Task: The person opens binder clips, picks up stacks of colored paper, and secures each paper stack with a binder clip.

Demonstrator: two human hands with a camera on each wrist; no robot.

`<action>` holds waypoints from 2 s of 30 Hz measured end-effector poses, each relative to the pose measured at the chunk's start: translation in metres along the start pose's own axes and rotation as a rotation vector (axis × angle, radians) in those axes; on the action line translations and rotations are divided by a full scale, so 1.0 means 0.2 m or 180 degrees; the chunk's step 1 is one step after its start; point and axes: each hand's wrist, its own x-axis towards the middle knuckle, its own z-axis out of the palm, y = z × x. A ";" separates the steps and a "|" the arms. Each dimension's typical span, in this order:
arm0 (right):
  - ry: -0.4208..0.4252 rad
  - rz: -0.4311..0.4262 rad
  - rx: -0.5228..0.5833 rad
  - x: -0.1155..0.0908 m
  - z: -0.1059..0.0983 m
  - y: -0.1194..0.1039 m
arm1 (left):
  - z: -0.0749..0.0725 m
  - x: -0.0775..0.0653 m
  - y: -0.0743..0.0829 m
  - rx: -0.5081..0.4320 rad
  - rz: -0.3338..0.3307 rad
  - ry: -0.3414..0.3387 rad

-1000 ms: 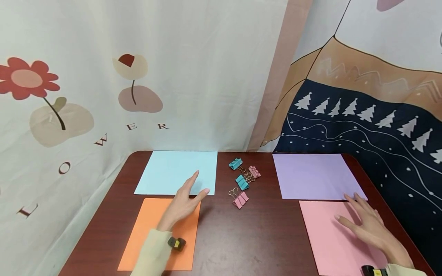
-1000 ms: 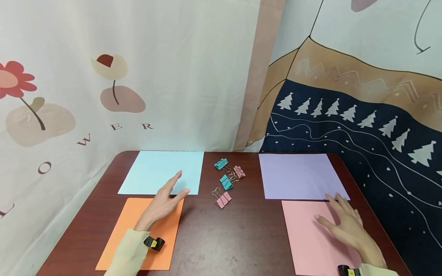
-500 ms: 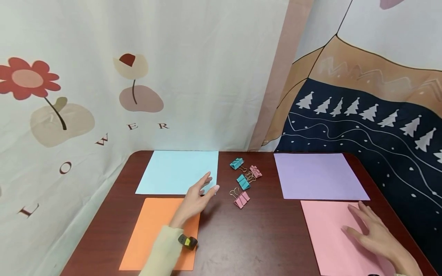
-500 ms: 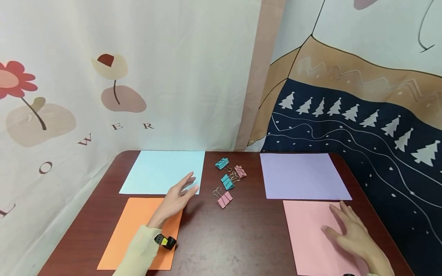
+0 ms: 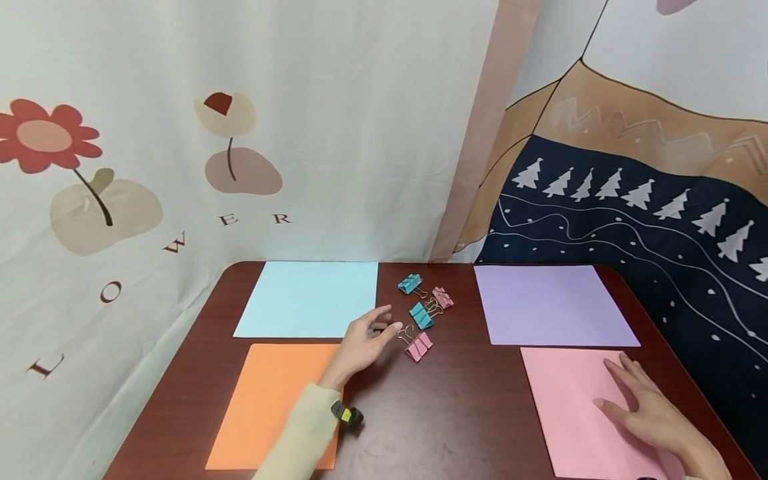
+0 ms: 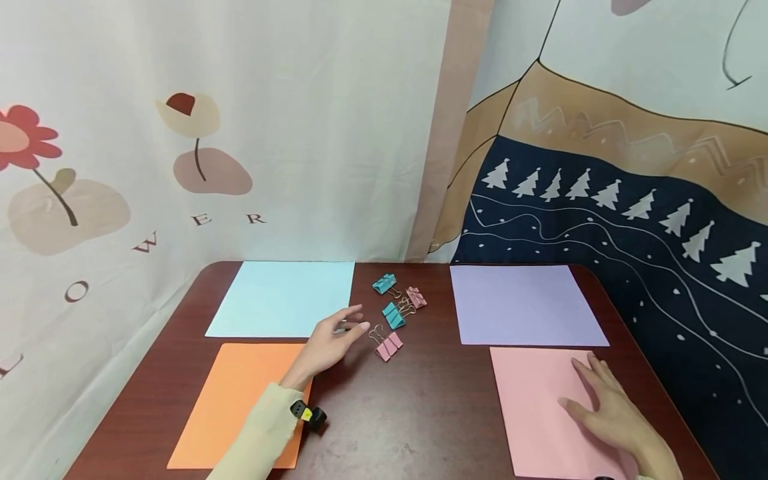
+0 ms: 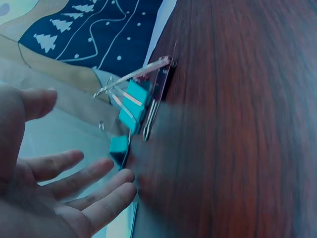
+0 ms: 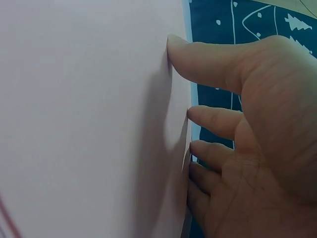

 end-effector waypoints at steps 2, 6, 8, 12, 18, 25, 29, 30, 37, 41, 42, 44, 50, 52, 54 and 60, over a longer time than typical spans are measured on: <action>-0.0013 -0.0006 0.0024 0.00 0.00 0.00 | 0.02 0.01 0.01 0.0013 0.0020 -0.0024; -0.0032 0.0009 0.0040 0.00 0.00 0.00 | 0.05 0.03 0.03 0.0093 0.0107 -0.0036; -0.0044 0.0027 0.0049 0.00 0.00 0.00 | 0.07 0.04 0.03 0.0158 0.0151 -0.0027; -0.0071 0.0070 0.0101 0.01 -0.01 0.00 | 0.10 0.05 0.05 0.0296 0.0198 -0.0012; -0.0106 0.0089 0.0207 0.01 -0.01 0.00 | 0.15 0.06 0.08 0.0643 0.0195 0.0057; -0.0134 0.0120 0.0219 0.01 -0.01 0.00 | 0.17 0.06 0.09 0.0857 0.0248 0.0173; -0.0147 0.0151 0.0191 0.01 -0.01 0.00 | 0.17 0.05 0.11 0.0761 0.0091 0.0207; -0.0143 0.0146 0.0177 0.02 -0.01 0.00 | 0.17 0.05 0.11 0.0734 0.0069 0.0218; -0.0097 0.0122 -0.0051 0.03 -0.02 0.00 | 0.17 0.02 0.12 0.0491 -0.0058 0.0199; -0.0058 0.0184 -0.0206 0.04 -0.03 -0.01 | 0.17 0.02 0.12 0.0255 -0.0135 0.0164; -0.0037 0.0191 -0.0241 0.04 -0.03 -0.02 | 0.17 0.02 0.12 0.0202 -0.0154 0.0169; -0.0002 0.0260 -0.0300 0.04 -0.03 -0.03 | 0.17 0.02 0.12 0.0122 -0.0181 0.0190; 0.0048 0.0763 -0.0476 0.03 -0.05 -0.06 | 0.15 0.01 0.11 -0.0083 -0.0241 0.0224; -0.0002 0.1015 -0.0485 0.02 -0.06 -0.07 | 0.14 0.01 0.11 -0.0205 -0.0274 0.0189; -0.0072 0.1284 -0.0445 0.02 -0.07 -0.09 | 0.14 0.01 0.10 -0.0309 -0.0298 0.0150; -0.0120 0.1942 -0.0396 0.02 -0.07 -0.13 | 0.15 0.01 0.09 -0.0477 -0.0332 0.0111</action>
